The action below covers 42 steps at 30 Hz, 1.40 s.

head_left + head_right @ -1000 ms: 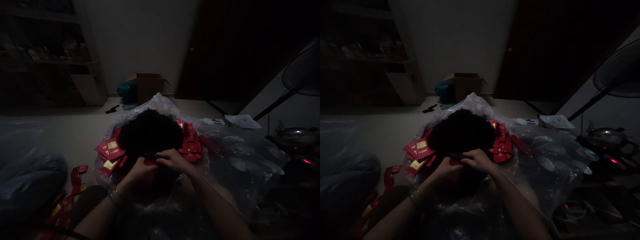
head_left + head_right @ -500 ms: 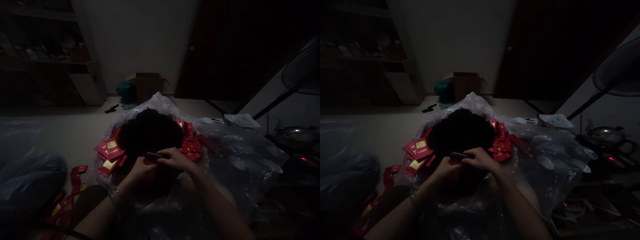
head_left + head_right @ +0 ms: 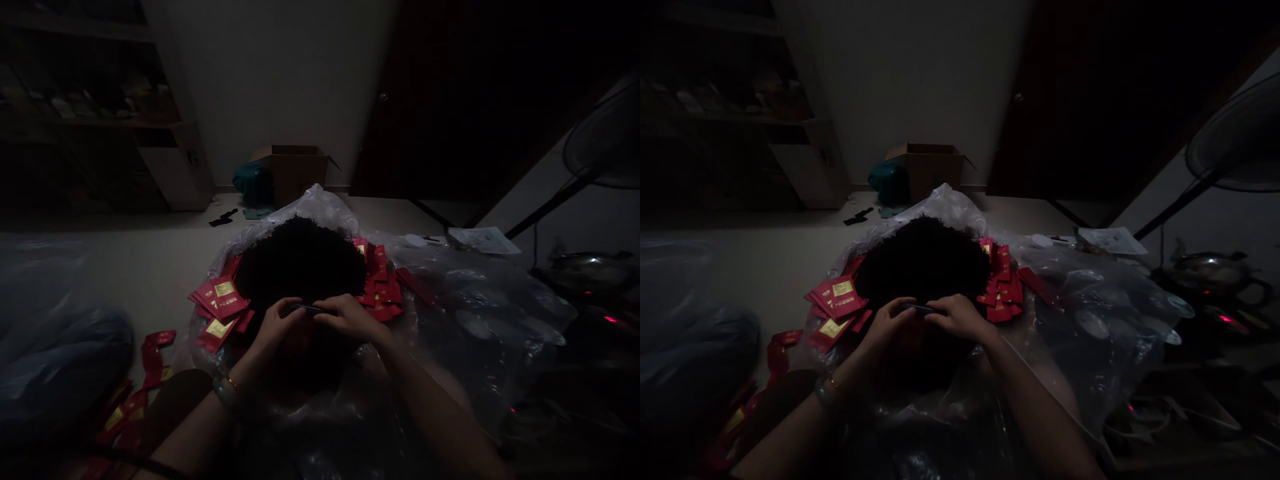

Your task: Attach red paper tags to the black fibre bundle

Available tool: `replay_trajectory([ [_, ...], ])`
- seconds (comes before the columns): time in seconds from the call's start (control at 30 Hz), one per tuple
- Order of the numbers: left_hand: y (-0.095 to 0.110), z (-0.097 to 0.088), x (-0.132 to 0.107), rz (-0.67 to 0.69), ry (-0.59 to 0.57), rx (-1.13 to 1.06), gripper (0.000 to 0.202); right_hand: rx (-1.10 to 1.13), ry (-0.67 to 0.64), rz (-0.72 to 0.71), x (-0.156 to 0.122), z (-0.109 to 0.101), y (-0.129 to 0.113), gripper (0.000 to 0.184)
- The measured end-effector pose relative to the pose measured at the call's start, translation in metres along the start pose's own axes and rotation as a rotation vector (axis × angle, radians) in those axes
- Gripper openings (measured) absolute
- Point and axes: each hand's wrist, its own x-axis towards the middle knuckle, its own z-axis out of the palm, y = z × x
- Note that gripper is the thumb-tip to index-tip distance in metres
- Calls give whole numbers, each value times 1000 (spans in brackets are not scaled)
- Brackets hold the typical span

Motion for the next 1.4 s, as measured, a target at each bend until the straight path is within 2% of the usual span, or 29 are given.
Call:
replay_trajectory([
  [0.1,0,-3,1,-21,-13,27,33,9,-9,1,0,2,0,30],
  [0.27,-2,-3,2,42,19,84,28,15,-3,19,2,4,2,31],
  [0.43,-5,-2,2,45,31,67,29,13,-8,26,2,5,4,33],
  [0.57,-6,-2,3,2,-9,18,32,64,-14,48,2,6,5,33],
  [0.7,-6,0,3,-12,-91,-83,45,161,-39,57,5,5,7,36],
  [0.77,-6,1,3,-22,-116,-111,43,216,-61,74,5,2,10,38],
  [0.87,-7,0,4,-63,-57,-132,39,262,-28,162,4,-6,18,41],
  [0.97,-7,-4,6,-59,47,-178,40,196,41,228,1,-17,31,44],
  [1.1,-6,-7,8,-60,108,-262,39,-74,-104,238,-3,-23,48,37],
  [1.17,-5,-7,8,-62,120,-299,40,-192,-186,277,-3,-20,55,34],
  [1.27,-4,-6,7,-57,128,-344,42,-258,-240,315,-1,-12,60,34],
  [1.33,-5,-5,6,-69,120,-353,44,-220,-203,291,2,-6,58,34],
  [1.4,-6,-3,5,-83,96,-337,44,-95,-64,215,6,0,49,32],
])
